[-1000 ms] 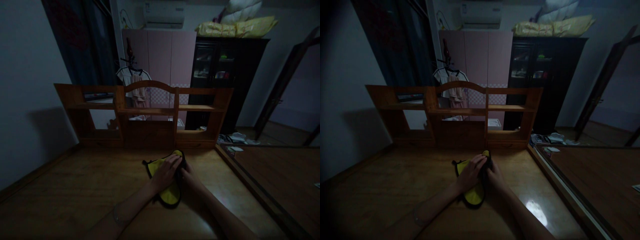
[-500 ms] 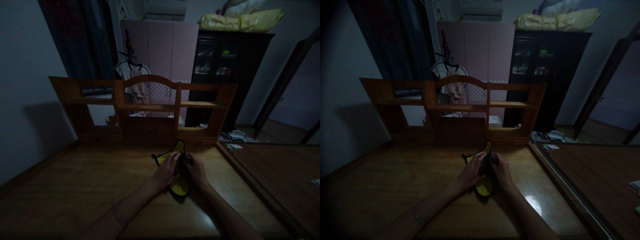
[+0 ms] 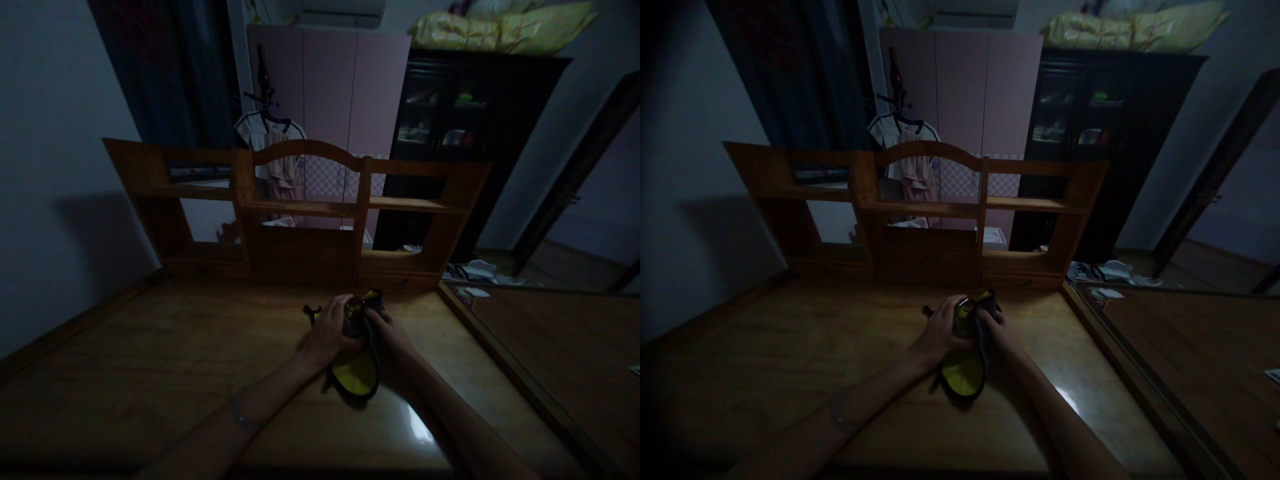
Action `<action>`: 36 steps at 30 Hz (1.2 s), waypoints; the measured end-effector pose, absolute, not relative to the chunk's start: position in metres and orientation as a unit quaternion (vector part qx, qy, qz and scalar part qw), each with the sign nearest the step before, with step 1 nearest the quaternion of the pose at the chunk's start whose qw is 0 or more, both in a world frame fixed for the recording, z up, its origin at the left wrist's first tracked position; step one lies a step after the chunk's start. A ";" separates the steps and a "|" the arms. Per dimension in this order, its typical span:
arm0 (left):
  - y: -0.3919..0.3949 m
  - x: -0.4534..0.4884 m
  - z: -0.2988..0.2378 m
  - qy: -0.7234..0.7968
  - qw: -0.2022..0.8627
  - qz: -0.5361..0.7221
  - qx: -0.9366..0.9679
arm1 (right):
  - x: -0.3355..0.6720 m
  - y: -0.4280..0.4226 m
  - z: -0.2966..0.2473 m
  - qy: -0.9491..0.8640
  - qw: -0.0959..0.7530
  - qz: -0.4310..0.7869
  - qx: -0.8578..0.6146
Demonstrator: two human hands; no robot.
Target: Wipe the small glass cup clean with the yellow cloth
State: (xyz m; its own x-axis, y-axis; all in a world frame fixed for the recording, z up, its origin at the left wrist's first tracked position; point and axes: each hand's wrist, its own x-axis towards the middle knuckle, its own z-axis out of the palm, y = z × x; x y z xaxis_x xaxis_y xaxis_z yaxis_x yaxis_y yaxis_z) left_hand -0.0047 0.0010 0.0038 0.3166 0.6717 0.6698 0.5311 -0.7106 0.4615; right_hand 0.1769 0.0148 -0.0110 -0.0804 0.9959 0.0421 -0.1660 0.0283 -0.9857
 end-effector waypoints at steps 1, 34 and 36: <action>0.001 -0.005 0.004 0.377 0.085 0.458 0.801 | 0.174 0.015 -0.012 -0.463 0.524 0.588 -0.407; -0.006 0.000 0.007 0.357 0.005 0.412 0.838 | 0.172 -0.004 0.006 -0.421 0.438 0.724 -0.327; -0.006 0.001 0.007 0.356 0.002 0.417 0.837 | 0.171 -0.006 0.005 -0.413 0.429 0.731 -0.332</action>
